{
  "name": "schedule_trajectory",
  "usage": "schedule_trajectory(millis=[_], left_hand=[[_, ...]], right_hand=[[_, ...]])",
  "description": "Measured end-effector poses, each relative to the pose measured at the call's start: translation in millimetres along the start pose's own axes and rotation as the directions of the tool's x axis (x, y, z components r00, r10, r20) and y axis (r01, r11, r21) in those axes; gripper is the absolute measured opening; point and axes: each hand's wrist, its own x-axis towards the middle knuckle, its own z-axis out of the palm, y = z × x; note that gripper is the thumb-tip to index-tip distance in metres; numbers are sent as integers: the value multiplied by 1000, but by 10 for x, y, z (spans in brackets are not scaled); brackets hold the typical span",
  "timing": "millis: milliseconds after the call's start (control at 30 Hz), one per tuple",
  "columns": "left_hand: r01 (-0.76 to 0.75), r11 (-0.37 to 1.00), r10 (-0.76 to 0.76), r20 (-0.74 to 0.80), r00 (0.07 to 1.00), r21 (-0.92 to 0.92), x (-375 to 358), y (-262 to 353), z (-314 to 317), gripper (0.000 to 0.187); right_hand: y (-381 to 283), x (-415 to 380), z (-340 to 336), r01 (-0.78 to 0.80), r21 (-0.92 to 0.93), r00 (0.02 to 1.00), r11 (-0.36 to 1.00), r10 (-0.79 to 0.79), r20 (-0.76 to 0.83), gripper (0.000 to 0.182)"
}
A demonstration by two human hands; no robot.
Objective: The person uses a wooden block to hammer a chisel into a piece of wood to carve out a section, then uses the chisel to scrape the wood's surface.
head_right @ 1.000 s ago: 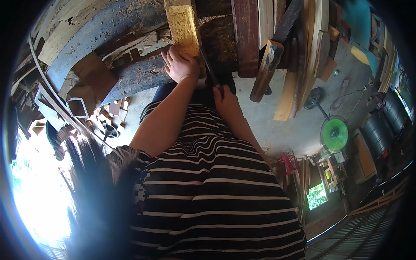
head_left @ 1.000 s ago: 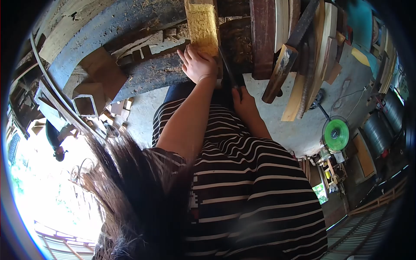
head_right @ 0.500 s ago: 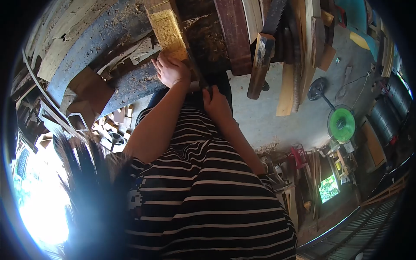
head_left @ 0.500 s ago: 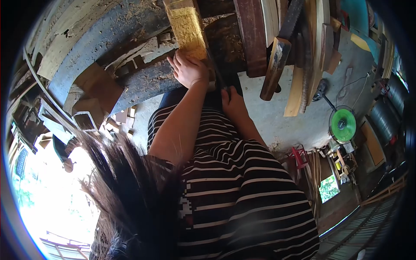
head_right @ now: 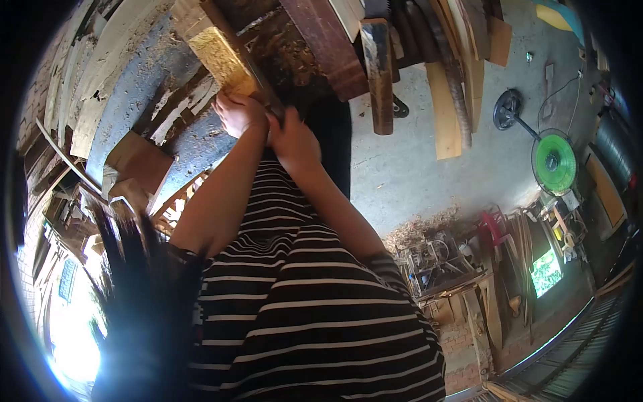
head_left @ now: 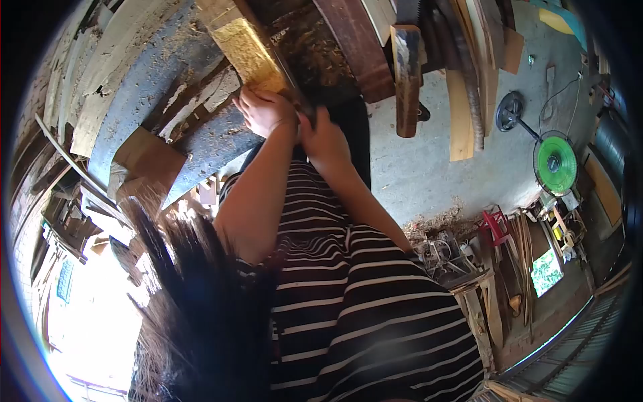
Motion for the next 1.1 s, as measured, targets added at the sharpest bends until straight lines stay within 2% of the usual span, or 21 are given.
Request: schedule_trajectory(millis=[33, 67, 133, 200, 233, 267, 367, 500, 567, 733, 933, 1033, 1100], left_hand=[[22, 1000, -22, 26, 999, 5, 13, -6, -7, 38], [64, 997, -60, 117, 991, -33, 22, 32, -101, 39], [71, 997, -69, 69, 995, -28, -35, 4, -51, 39], [45, 998, -44, 42, 998, -40, 10, 50, -88, 38], [40, 999, -39, 40, 998, -22, 42, -41, 18, 38], [22, 1000, -22, 20, 1000, -10, 28, -8, -24, 38], [10, 1000, -10, -24, 1000, 1, 0, 57, -41, 37], [-11, 1000, 12, -4, 1000, 23, -14, 71, -79, 37], [-27, 999, 28, -40, 999, 25, -16, 53, -53, 39], [-16, 1000, 16, -20, 1000, 11, -16, 38, -47, 40], [-23, 1000, 24, -28, 999, 15, -14, 53, -68, 40], [-21, 1000, 20, -23, 1000, -5, -15, 77, -82, 40], [-21, 1000, 21, -20, 1000, -11, -10, 70, -65, 41]], right_hand=[[-185, 207, -84, 27, 33, 1000, 999, -27, -12, 42], [-363, 415, -168, 64, 36, 997, 997, -63, -35, 42], [-483, 581, -286, 121, 43, 991, 992, -118, -64, 43], [-490, 599, -389, 243, 182, 969, 953, -228, -95, 41], [-390, 520, -405, 245, 212, 969, 946, -236, -69, 40], [-225, 387, -412, 244, 239, 970, 940, -241, -40, 39], [141, 11, -445, 75, 202, 987, 976, -101, 122, 40], [297, -165, -408, -60, 149, 969, 987, 22, 245, 42], [297, -140, -362, -63, 149, 973, 987, 28, 229, 41], [306, -64, -252, -68, 100, 976, 993, 45, 214, 39], [341, -32, -170, -24, 153, 982, 988, -6, 190, 40], [347, -24, -155, -1, 131, 979, 991, -25, 202, 40], [305, -35, -139, 1, 35, 984, 999, -7, 176, 40]])
